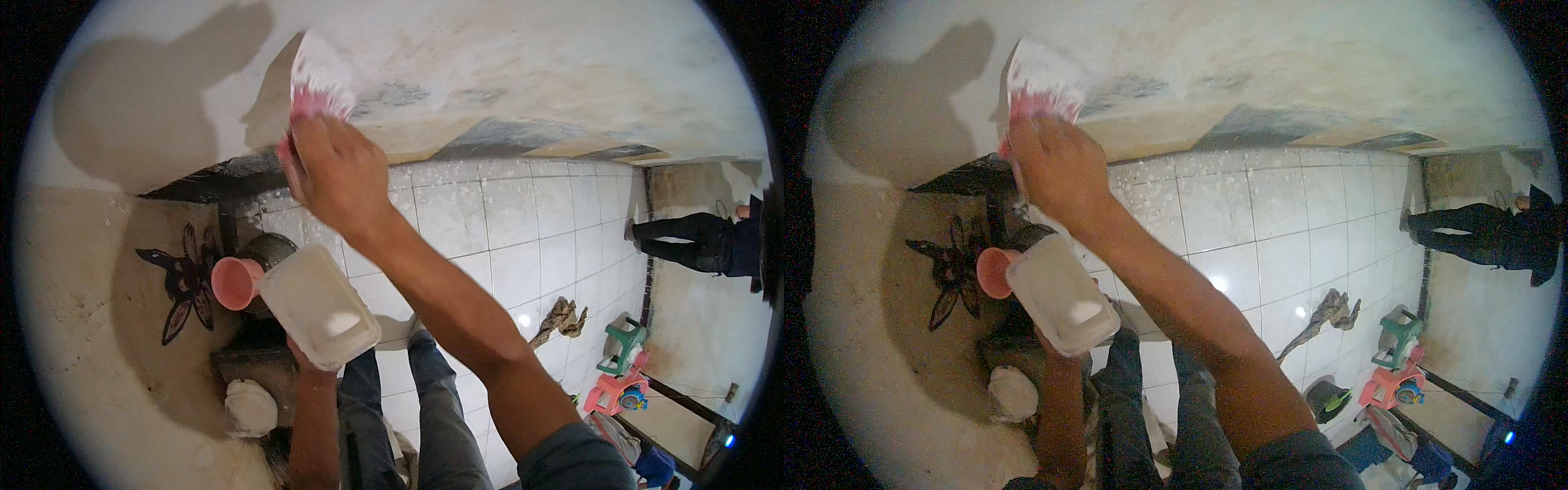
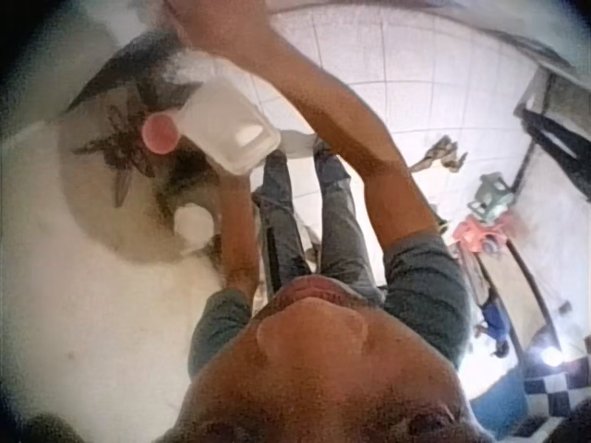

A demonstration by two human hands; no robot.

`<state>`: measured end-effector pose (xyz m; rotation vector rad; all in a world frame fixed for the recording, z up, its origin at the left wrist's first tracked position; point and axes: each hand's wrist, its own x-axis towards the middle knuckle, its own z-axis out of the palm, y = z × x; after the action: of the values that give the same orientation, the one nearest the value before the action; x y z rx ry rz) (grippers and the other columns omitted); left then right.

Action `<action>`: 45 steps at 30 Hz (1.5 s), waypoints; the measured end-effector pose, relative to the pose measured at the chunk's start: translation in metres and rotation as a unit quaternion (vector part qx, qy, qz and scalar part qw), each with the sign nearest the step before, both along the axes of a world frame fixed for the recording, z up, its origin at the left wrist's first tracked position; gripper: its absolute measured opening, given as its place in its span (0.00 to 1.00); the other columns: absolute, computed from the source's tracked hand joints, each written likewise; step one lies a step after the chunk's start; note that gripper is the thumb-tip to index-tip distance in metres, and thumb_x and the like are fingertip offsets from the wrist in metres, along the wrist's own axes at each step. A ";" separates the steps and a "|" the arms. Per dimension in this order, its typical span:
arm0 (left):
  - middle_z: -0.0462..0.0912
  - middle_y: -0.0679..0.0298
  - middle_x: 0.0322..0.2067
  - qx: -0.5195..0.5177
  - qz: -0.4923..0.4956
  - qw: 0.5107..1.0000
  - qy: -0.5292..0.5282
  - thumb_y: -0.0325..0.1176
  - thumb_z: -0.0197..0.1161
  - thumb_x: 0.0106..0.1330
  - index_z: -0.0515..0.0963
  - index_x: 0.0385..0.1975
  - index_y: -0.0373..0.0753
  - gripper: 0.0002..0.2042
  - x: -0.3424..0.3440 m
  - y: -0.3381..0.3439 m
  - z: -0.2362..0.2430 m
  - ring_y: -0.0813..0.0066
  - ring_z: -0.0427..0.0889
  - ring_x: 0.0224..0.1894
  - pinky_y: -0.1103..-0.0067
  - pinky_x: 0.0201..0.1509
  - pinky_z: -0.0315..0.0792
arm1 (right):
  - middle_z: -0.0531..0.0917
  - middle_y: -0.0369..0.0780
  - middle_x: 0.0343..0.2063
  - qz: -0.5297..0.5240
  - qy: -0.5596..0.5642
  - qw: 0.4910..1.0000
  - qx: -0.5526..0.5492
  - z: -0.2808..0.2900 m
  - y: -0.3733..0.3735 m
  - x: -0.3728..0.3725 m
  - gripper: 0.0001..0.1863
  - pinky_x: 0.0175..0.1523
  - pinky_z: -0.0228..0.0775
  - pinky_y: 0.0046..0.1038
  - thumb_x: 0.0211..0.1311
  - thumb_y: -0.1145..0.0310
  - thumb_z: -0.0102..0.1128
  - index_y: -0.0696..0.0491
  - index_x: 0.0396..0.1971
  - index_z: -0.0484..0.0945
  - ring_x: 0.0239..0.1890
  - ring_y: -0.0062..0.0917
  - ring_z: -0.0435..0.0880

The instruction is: The person patches a wall by using a putty knife to spread a white substance from a plastic container onto damaged areas of the wall surface.

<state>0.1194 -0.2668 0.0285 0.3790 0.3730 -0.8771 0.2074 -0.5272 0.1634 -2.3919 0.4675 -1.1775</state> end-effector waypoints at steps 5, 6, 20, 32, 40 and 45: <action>0.70 0.54 0.61 0.014 -0.018 0.999 0.028 0.60 0.49 0.68 0.60 0.67 0.42 0.34 -0.008 -0.026 0.020 0.47 0.71 0.61 0.47 0.62 0.66 | 0.77 0.37 0.26 -0.058 -0.013 0.962 0.268 0.007 0.003 -0.147 0.07 0.29 0.67 0.20 0.53 0.80 0.61 0.62 0.33 0.78 0.29 0.17 0.77; 0.71 0.54 0.61 0.010 -0.023 0.999 0.033 0.59 0.49 0.68 0.61 0.67 0.42 0.34 -0.011 -0.033 0.025 0.48 0.71 0.61 0.48 0.62 0.67 | 0.78 0.35 0.29 -0.089 -0.065 0.931 0.347 -0.007 0.001 -0.182 0.07 0.32 0.68 0.20 0.54 0.80 0.61 0.62 0.34 0.77 0.30 0.17 0.76; 0.75 0.61 0.59 -0.160 -0.081 0.981 0.074 0.53 0.52 0.70 0.67 0.64 0.47 0.26 -0.090 -0.073 0.183 0.58 0.77 0.58 0.51 0.59 0.72 | 0.73 0.38 0.41 -0.323 -0.283 0.582 0.690 0.121 -0.013 -0.497 0.13 0.51 0.72 0.41 0.54 0.70 0.54 0.50 0.41 0.70 0.46 0.33 0.75; 0.77 0.64 0.54 0.134 -0.073 0.831 -0.535 0.59 0.44 0.71 0.68 0.62 0.49 0.27 -0.115 -0.068 0.339 0.61 0.79 0.55 0.57 0.59 0.74 | 0.77 0.38 0.42 -0.185 -0.394 0.600 0.671 0.221 -0.066 -0.458 0.16 0.48 0.75 0.34 0.56 0.69 0.58 0.53 0.46 0.72 0.44 0.31 0.77; 0.76 0.64 0.56 -0.170 -0.150 0.971 -0.073 0.57 0.44 0.72 0.66 0.64 0.48 0.27 -0.124 -0.082 0.345 0.61 0.78 0.56 0.57 0.61 0.73 | 0.79 0.41 0.40 -0.127 -0.422 0.588 0.678 0.218 -0.068 -0.467 0.13 0.49 0.77 0.37 0.59 0.70 0.51 0.57 0.43 0.74 0.42 0.32 0.80; 0.69 0.61 0.64 -0.221 -0.166 0.959 -0.057 0.59 0.51 0.67 0.62 0.68 0.48 0.33 -0.138 -0.091 0.334 0.58 0.73 0.62 0.52 0.63 0.69 | 0.77 0.40 0.43 -0.091 -0.346 0.604 0.712 0.259 -0.051 -0.448 0.14 0.48 0.74 0.37 0.60 0.69 0.51 0.52 0.46 0.71 0.44 0.33 0.78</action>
<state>-0.0189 -0.3576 0.3626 0.0738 -0.0023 -1.2296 -0.2407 -0.5779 0.4220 -0.4463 0.8860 -0.9891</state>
